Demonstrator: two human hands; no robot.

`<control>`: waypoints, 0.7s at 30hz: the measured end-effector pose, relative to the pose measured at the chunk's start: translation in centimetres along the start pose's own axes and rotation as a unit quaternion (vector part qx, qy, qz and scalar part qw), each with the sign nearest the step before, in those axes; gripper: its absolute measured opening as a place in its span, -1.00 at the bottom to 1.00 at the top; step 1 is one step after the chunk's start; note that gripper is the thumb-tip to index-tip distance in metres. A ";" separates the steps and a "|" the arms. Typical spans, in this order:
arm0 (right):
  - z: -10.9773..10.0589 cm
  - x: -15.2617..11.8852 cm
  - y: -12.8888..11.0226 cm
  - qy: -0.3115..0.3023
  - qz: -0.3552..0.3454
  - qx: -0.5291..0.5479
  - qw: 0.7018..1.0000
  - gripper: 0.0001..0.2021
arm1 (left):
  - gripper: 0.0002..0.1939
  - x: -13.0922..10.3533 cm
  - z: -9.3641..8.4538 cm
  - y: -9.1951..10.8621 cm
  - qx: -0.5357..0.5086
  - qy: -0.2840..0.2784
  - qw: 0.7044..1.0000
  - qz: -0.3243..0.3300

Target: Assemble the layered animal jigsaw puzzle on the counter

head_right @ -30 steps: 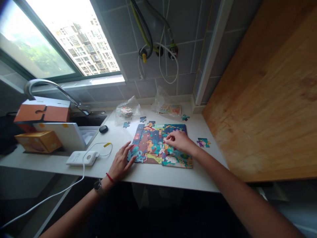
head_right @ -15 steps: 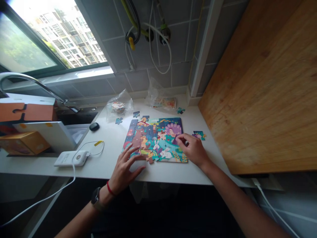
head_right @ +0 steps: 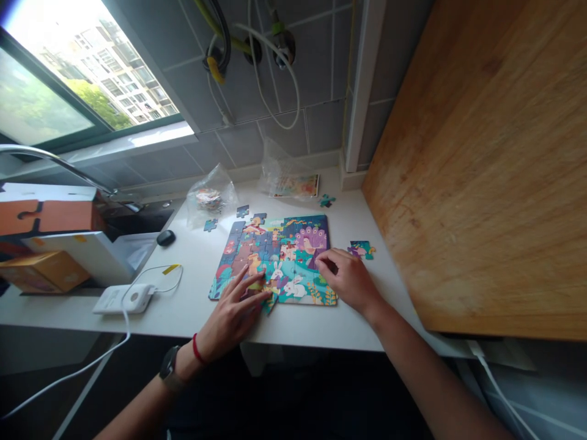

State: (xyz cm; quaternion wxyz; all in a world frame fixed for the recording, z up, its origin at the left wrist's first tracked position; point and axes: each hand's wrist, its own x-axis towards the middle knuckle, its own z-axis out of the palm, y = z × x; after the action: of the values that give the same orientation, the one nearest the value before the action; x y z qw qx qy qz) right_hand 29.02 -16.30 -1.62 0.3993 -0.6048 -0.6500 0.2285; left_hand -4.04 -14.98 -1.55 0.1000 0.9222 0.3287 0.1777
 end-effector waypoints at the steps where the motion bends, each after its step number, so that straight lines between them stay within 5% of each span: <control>1: 0.0 0.0 0.0 -0.003 -0.001 0.002 1.000 -0.79 | -0.53 -0.1 -0.1 -0.1 -0.004 -0.009 1.000 0.010; 4: 0.1 0.0 0.1 -0.010 -0.002 0.002 1.000 -0.79 | -0.51 -0.3 -0.1 -0.1 -0.018 -0.019 0.999 0.035; 10: 0.1 0.0 0.2 -0.014 -0.005 -0.007 1.000 -0.78 | -0.66 -0.1 0.0 0.2 -0.041 0.067 0.997 -0.004; 12: 0.1 0.0 0.1 -0.014 -0.004 -0.007 1.000 -0.78 | -0.71 -0.2 -0.2 0.3 -0.048 0.056 0.997 -0.021; 16: 0.0 0.0 0.0 -0.014 -0.004 -0.004 1.000 -0.79 | -0.41 -0.3 -0.4 0.3 -0.054 0.008 0.998 -0.031; 21: 0.0 0.1 0.2 -0.016 -0.005 0.002 1.000 -0.80 | -0.49 -0.2 -0.5 -0.1 -0.066 0.025 0.996 -0.047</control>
State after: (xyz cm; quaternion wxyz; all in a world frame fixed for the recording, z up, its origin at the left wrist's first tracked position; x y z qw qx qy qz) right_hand 29.13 -16.21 -1.73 0.3913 -0.5968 -0.6592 0.2370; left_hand -4.40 -15.01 -1.11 0.1607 0.8924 0.3618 0.2167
